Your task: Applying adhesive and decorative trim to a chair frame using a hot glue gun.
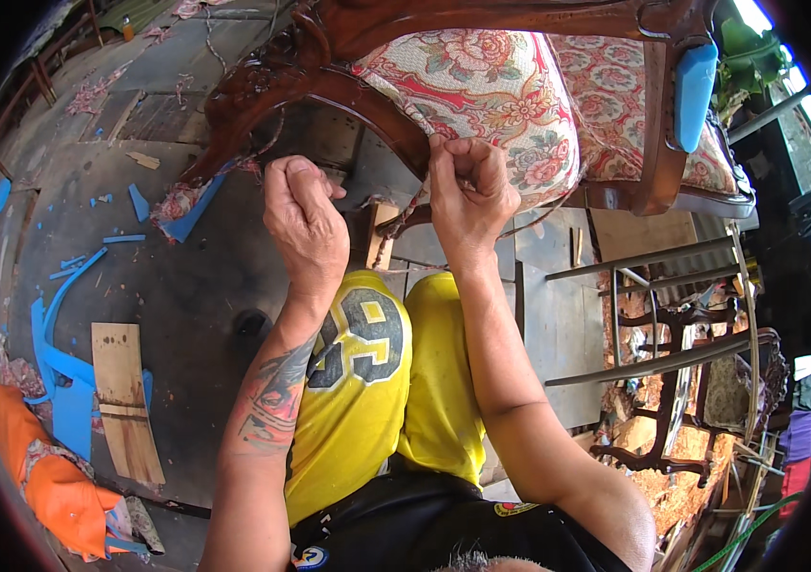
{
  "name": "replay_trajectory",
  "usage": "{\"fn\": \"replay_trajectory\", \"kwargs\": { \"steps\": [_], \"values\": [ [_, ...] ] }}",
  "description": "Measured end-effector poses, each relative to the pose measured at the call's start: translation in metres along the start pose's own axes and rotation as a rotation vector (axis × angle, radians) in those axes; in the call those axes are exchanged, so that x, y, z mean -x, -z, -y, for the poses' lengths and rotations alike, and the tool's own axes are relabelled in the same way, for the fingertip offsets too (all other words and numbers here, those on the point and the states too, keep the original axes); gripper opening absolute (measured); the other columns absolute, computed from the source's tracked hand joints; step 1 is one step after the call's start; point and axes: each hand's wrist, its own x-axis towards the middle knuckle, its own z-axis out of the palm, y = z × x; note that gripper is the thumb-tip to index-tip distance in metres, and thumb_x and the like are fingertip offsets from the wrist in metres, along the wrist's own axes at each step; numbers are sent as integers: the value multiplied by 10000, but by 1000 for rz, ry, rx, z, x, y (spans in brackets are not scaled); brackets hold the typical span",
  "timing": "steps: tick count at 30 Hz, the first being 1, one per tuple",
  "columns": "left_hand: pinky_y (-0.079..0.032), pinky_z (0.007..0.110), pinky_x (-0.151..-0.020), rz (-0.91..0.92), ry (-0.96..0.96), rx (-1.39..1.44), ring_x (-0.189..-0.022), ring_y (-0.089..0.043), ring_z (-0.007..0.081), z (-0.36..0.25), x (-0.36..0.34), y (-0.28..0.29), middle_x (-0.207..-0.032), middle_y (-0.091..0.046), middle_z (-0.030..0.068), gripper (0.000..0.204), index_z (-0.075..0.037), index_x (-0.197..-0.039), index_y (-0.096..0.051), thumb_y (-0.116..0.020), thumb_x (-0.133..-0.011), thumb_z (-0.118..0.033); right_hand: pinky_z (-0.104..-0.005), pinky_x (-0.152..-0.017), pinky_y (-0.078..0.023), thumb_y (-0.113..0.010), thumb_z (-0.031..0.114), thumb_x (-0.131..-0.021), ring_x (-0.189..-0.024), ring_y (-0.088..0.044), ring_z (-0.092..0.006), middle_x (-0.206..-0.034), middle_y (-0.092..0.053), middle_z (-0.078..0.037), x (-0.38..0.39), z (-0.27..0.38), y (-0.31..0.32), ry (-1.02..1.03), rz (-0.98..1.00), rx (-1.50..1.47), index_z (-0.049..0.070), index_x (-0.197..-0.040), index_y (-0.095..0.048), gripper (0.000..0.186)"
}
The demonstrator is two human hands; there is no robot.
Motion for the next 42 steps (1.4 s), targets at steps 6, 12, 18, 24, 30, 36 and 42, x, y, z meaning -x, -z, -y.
{"fn": "replay_trajectory", "kwargs": {
  "steps": [6, 12, 18, 24, 30, 36, 42],
  "values": [
    [-503, 309, -626, 6, 28, -38, -669, -587, 144, -3, 0, 13, -767, -601, 81, 350, 5, -877, -546, -489, -1144, -214, -233, -618, -560, -801, -8, -918, -699, -713, -59, -762, -738, -64, 2, -7, -1, 45, -27, 10, 13, -950, -649, 157],
    [-628, 313, -798, -242, 30, -121, -828, -699, 163, 14, -12, 60, -948, -708, 113, 234, 81, -1152, -673, -550, -1117, -115, -286, -618, -572, -801, -1, -898, -659, -734, -155, -764, -737, -93, 1, -12, 1, 71, -20, 44, 27, -934, -645, 163],
    [-527, 354, -1040, -119, 176, -459, -1181, -650, 194, 59, 27, 176, -1298, -667, 126, 343, 35, -1357, -613, -647, -1070, -150, -309, -598, -549, -806, 7, -889, -637, -706, -187, -750, -712, -78, -3, -13, 3, 95, -12, 43, 31, -932, -641, 172],
    [-484, 415, -1072, 347, 1154, 29, -1238, -648, 279, 96, 118, 236, -1392, -661, 156, 917, 15, -1501, -528, -382, -1041, -766, -326, -583, -538, -813, 14, -876, -620, -689, -200, -743, -699, -76, -3, -10, 2, 105, -12, 48, 46, -923, -636, 186],
    [-462, 414, -1126, 234, 722, -91, -1276, -633, 242, -7, 41, 146, -1367, -668, 190, 635, -57, -1522, -540, -447, -1117, -538, -335, -595, -545, -811, 6, -862, -644, -701, -219, -768, -714, -80, 1, -14, 4, 93, -12, 64, 48, -950, -642, 196],
    [-435, 518, -1192, 593, -983, -888, -1357, -594, 336, -39, -32, 8, -1419, -633, 125, 414, -66, -1404, -645, -606, -994, -18, -346, -593, -550, -809, 4, -858, -651, -704, -237, -793, -726, -86, -3, -23, 4, 151, -58, 84, 53, -955, -642, 199],
    [-426, 506, -1218, 770, -1190, -937, -1398, -577, 285, -19, -50, -12, -1450, -626, 66, 490, -105, -1443, -621, -593, -966, 1, -362, -562, -531, -815, 20, -856, -612, -677, -247, -736, -685, -85, -4, -20, 7, 183, -52, 96, 60, -958, -634, 212]
  ]
}}
